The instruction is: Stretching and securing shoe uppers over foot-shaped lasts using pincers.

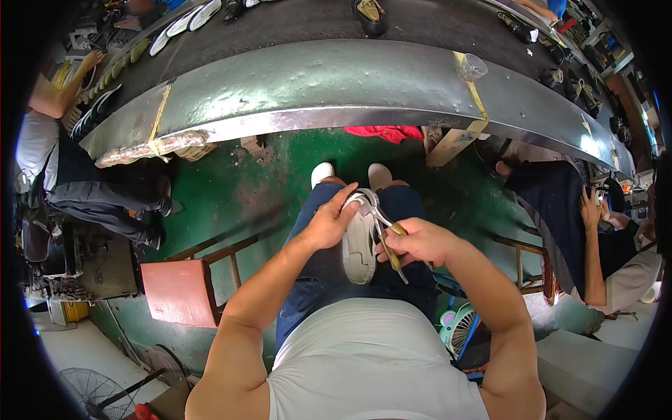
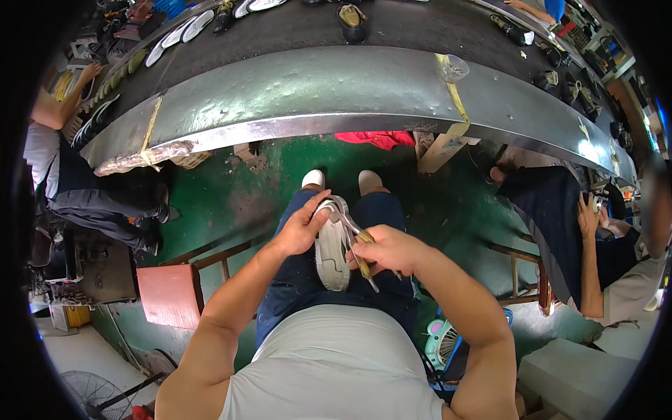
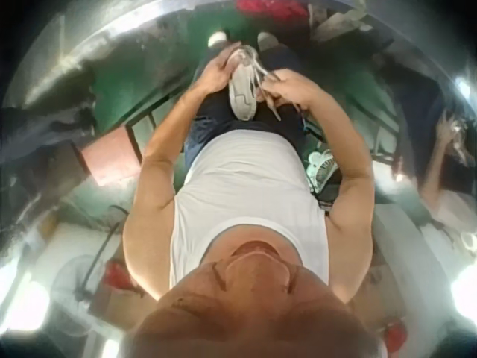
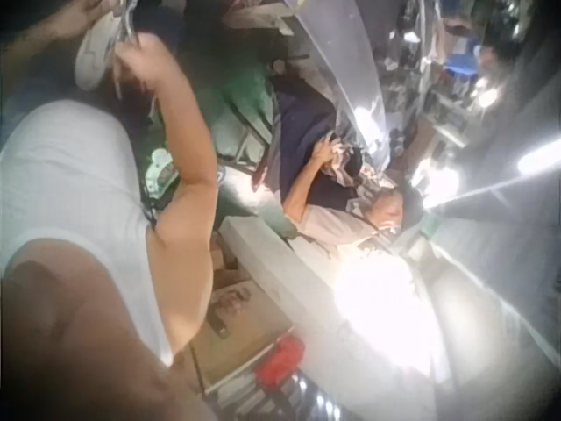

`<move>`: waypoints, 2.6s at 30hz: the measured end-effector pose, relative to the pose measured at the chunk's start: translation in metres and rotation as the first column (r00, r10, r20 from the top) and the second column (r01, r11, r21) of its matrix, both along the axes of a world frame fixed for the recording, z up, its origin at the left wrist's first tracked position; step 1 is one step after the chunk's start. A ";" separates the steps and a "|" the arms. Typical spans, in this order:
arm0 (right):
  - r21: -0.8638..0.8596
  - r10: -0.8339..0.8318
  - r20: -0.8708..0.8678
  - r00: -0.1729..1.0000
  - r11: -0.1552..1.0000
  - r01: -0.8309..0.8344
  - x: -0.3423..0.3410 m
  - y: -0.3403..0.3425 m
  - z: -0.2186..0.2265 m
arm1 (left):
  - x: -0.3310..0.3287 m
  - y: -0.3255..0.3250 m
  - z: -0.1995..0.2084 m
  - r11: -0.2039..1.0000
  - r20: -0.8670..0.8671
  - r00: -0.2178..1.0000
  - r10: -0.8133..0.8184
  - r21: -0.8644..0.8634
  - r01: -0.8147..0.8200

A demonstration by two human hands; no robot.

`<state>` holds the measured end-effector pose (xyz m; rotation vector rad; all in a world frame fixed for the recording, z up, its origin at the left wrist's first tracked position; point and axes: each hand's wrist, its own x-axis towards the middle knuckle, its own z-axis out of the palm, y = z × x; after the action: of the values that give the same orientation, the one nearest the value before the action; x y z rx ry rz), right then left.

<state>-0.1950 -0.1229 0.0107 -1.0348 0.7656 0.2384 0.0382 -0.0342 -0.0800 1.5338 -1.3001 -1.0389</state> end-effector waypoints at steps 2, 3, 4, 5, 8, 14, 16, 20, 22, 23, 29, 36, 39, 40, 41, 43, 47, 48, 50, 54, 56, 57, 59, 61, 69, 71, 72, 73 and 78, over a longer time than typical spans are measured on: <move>0.054 0.008 -0.080 0.997 0.999 -0.004 0.008 -0.007 0.007 | 0.003 -0.004 0.005 0.989 -0.076 0.997 -0.033 0.138 0.044; 0.058 0.010 -0.081 0.997 0.998 -0.005 0.012 -0.007 0.005 | 0.004 -0.004 0.004 0.994 -0.124 0.992 -0.036 0.100 0.048; -0.181 0.101 -0.144 0.984 0.975 -0.126 0.015 -0.007 -0.001 | 0.006 -0.004 0.003 0.993 -0.125 0.992 -0.033 0.104 0.047; -0.401 0.172 -0.224 0.959 0.881 -0.251 0.018 -0.006 -0.008 | 0.010 -0.005 0.001 0.994 -0.176 0.984 -0.024 0.102 0.043; -0.892 0.129 0.001 0.992 0.448 -0.058 0.018 0.010 -0.062 | 0.020 -0.006 -0.023 0.999 -0.207 0.978 0.000 0.032 0.007; -0.894 -0.022 0.072 0.997 0.441 0.075 0.005 0.019 -0.079 | 0.034 -0.013 0.002 0.940 -0.574 0.814 -0.088 0.222 0.259; -0.668 0.130 0.025 0.991 0.740 -0.080 -0.010 0.011 -0.056 | 0.028 -0.009 0.006 0.945 -0.597 0.797 -0.093 0.198 0.259; -0.737 -0.157 0.067 0.985 0.657 0.155 -0.019 0.039 -0.045 | 0.008 -0.002 -0.011 0.965 -0.407 0.911 -0.061 0.208 0.158; -0.743 -0.214 -0.038 0.976 0.659 0.115 0.002 0.037 -0.052 | -0.001 -0.001 -0.004 0.935 -0.295 0.955 0.026 0.345 0.081; -0.811 -0.244 -0.034 0.969 0.573 0.116 0.012 0.036 -0.059 | -0.003 0.002 -0.015 0.939 -0.316 0.948 0.038 0.336 0.074; -0.505 -0.290 0.184 0.939 0.792 0.343 -0.001 0.022 -0.109 | 0.013 0.015 0.000 0.940 -0.401 0.912 -0.086 0.271 0.207; -0.565 -0.278 0.059 0.959 0.782 0.262 0.006 0.037 -0.078 | -0.001 -0.009 0.002 0.949 -0.393 0.913 0.112 0.315 0.019; -0.711 -0.364 0.034 0.931 0.645 0.278 0.010 0.061 -0.089 | -0.014 -0.018 0.014 0.928 -0.242 0.962 0.130 0.372 -0.032; -0.713 -0.364 0.036 0.931 0.643 0.280 0.010 0.062 -0.088 | -0.011 -0.016 0.012 0.929 -0.241 0.962 0.129 0.370 -0.032; -0.704 -0.347 -0.004 0.938 0.667 0.244 0.009 0.062 -0.085 | -0.006 -0.013 0.009 0.933 -0.311 0.940 0.142 0.359 -0.022; -0.681 -0.265 -0.026 0.964 0.711 0.177 0.005 0.061 -0.092 | -0.007 -0.006 0.018 0.941 -0.468 0.866 0.177 0.338 -0.010; -0.521 -0.116 0.179 0.977 0.831 0.194 -0.012 0.041 -0.098 | 0.005 0.006 0.006 0.982 -0.547 0.832 0.086 0.188 0.022; -0.525 -0.111 0.183 0.977 0.829 0.193 -0.013 0.036 -0.094 | 0.004 0.006 0.010 0.986 -0.539 0.838 0.085 0.167 0.008; -0.550 -0.119 0.167 0.979 0.813 0.193 -0.018 0.032 -0.073 | 0.001 0.010 0.023 0.990 -0.528 0.845 0.085 0.143 -0.010; -0.728 -0.205 0.042 0.978 0.664 0.170 -0.052 0.030 -0.021 | -0.007 0.019 0.068 0.978 -0.236 0.970 0.053 -0.182 -0.097; -0.915 0.076 -0.089 0.993 0.388 -0.112 -0.074 0.037 -0.003 | -0.008 0.017 0.082 0.884 0.188 0.978 0.094 -0.467 0.005; -0.917 0.065 -0.092 0.994 0.384 -0.110 -0.079 0.044 -0.009 | -0.011 0.014 0.082 0.878 0.207 0.976 0.070 -0.477 0.038; -0.995 0.259 0.081 0.962 0.073 0.064 -0.083 0.058 -0.036 | -0.019 0.010 0.074 0.823 0.256 0.966 0.045 -0.557 0.109; -0.520 -0.131 0.203 0.970 0.825 0.220 -0.058 0.058 -0.047 | -0.026 0.009 0.065 0.740 0.352 0.936 0.006 -0.631 0.233; 0.610 -0.685 -0.069 0.725 0.546 0.574 -0.007 0.050 -0.100 | -0.049 0.026 0.048 0.873 0.565 0.755 -0.334 -0.116 0.473; 0.610 -0.660 -0.071 0.748 0.564 0.556 -0.010 0.048 -0.110 | -0.055 0.035 0.033 0.936 0.052 0.952 -0.302 -0.175 0.306; 0.607 -0.633 -0.068 0.771 0.587 0.536 -0.009 0.045 -0.114 | -0.058 0.037 0.019 0.939 0.048 0.956 -0.291 -0.175 0.295; 0.623 -0.624 -0.088 0.777 0.574 0.532 -0.004 0.045 -0.112 | -0.063 0.036 0.007 0.982 -0.209 0.965 -0.160 -0.130 0.135; 0.318 -0.648 -0.162 0.744 0.680 0.661 0.015 0.058 -0.126 | -0.090 0.032 0.002 0.980 -0.193 0.961 0.197 0.061 -0.189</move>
<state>-0.1799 -0.0651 -0.1151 -0.3556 1.0383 -0.2297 -0.0518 -0.0023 -0.0784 1.5125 -0.9770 -1.0684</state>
